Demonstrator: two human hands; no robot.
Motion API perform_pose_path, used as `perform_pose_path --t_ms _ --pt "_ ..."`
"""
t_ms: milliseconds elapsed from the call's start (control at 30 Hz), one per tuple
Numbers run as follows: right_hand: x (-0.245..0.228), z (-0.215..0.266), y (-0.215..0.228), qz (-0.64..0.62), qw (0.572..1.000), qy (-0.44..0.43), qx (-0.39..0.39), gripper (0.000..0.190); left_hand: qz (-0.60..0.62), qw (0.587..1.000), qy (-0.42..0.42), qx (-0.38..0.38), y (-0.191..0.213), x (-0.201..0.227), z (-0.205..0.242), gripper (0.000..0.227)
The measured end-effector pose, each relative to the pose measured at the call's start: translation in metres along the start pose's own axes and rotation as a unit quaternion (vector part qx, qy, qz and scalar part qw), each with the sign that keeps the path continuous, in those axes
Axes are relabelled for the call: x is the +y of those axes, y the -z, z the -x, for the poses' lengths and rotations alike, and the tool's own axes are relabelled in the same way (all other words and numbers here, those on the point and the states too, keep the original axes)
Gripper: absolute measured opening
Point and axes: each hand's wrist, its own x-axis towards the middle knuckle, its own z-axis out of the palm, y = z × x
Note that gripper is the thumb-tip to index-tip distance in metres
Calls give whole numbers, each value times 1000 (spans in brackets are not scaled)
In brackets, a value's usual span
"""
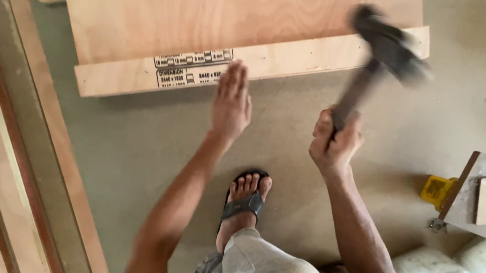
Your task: The person uses a hammer to drive nails into a thin wooden strip attached to a larger plywood sheet. They then flip the assembly and align a second thin strip along the edge, tapping it into place.
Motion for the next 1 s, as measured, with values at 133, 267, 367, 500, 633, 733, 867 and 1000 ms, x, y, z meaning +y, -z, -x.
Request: perform_pose_path --t_ms 133,267,367,500,633,733,867,1000 --pt "15 -2 -22 -92 978 184 -25 14 -28 998 33 -39 0 -20 6 64" --pt "31 -12 -46 209 951 -27 -226 32 -66 996 28 -60 -10 -19 13 64" --pt "25 -13 -38 160 968 -70 -182 27 -107 994 25 -5 -17 -21 10 62" --pt "10 4 -25 37 997 -10 -74 21 -35 999 29 -23 -23 -25 13 62" --pt "15 -9 -52 193 947 -81 -245 31 -37 998 38 -37 -15 -24 20 64" --pt "19 -31 -55 191 962 -41 -189 30 -78 996 46 -22 -10 -13 -3 66" --pt "13 -6 -38 73 994 13 -85 26 -2 999 26 18 -8 -14 9 65" --pt "9 -11 -43 116 979 -3 -165 24 -9 1000 29 -3 -12 -24 15 66"
